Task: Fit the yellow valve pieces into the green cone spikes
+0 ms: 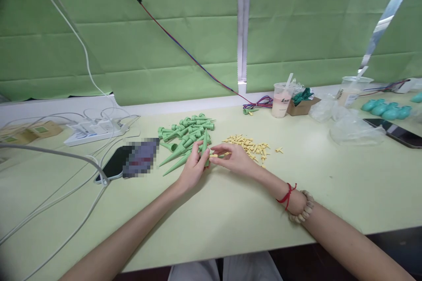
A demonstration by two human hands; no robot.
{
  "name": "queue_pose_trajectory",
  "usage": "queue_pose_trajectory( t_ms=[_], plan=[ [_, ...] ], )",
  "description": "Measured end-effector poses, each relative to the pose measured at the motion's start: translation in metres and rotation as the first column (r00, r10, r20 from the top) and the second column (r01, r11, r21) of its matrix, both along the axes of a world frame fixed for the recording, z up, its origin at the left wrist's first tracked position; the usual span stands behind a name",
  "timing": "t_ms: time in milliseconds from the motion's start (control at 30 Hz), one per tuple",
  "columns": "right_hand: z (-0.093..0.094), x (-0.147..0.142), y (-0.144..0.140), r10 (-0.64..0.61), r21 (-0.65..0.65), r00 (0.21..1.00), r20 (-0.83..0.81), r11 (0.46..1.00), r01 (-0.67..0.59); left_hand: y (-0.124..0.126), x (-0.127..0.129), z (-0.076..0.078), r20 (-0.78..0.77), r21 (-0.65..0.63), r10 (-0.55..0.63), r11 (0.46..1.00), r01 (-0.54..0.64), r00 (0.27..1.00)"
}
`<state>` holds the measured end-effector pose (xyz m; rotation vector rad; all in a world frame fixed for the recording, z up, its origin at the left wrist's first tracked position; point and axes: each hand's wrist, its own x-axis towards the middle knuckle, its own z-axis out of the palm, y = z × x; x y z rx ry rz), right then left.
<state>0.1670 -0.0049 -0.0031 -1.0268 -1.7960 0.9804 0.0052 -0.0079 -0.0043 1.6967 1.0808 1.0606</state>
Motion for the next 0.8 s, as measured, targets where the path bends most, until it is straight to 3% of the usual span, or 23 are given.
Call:
queue_pose_trajectory(
  t_ms=[100, 300, 500, 800],
  plan=[
    [-0.0002, 0.0021, 0.0014, 0.011, -0.006, 0.998, 0.057, 1.0, -0.01, 0.0014, -0.0012, -0.0016, -0.038, -0.003, 0.01, 1.0, -0.01, 0.999],
    [0.002, 0.001, 0.0002, -0.046, 0.106, 0.997, 0.058, 0.994, 0.04, 0.0035, -0.0022, -0.0039, -0.032, -0.031, 0.022, 0.999, -0.023, 0.999],
    [0.0011, -0.0013, -0.0006, -0.034, 0.028, 0.998, 0.061, 0.999, 0.032, 0.0037, -0.0026, -0.0025, -0.034, -0.039, 0.038, 0.998, -0.04, 0.999],
    [0.002, -0.0011, 0.0001, -0.009, 0.051, 0.999, 0.053, 0.999, 0.007, 0.0036, -0.0018, -0.0034, -0.013, -0.015, 0.02, 1.0, -0.021, 1.0]
  ],
)
